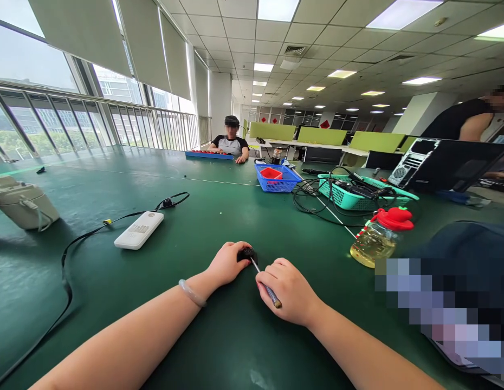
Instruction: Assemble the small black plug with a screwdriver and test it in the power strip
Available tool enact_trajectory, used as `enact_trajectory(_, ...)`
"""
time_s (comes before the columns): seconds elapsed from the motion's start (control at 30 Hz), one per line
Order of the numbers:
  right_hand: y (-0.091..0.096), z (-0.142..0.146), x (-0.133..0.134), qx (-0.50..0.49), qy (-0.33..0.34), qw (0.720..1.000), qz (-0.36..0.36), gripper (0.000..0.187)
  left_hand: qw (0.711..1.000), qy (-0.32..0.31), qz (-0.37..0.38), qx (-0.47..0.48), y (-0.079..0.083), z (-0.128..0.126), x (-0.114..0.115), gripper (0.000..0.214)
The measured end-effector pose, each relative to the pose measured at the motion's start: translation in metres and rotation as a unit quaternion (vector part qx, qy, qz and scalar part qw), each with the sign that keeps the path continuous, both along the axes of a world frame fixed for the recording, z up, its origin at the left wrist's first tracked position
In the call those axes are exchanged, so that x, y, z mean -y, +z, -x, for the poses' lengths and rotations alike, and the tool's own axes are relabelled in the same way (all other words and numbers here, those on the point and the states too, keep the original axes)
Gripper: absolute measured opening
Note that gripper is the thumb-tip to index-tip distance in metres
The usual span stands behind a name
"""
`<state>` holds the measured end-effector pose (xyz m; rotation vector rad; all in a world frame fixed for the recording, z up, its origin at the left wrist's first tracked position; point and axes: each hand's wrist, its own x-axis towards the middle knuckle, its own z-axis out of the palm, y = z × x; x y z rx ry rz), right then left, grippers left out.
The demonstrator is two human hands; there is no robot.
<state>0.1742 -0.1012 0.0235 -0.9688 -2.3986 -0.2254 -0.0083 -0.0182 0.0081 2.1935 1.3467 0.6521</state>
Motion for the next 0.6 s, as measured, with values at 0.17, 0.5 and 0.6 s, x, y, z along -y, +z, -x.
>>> enact_trajectory(0.17,0.0,-0.0003,-0.0003,0.004,-0.004,1.0,-0.005,0.016,1.0,-0.001,-0.003,0.004,0.0002,-0.0004,0.0001,0.038)
enact_trajectory(0.5,-0.0014,-0.0001,-0.0013,-0.001,-0.006,1.0,0.004,0.015,1.0,0.009,0.009,0.003,0.0018,-0.0007,0.0004,0.039)
enact_trajectory(0.6,-0.0008,-0.0002,-0.0012,-0.01,-0.006,1.0,0.002,0.016,1.0,0.009,0.01,0.004,0.0019,-0.0004,0.0005,0.039)
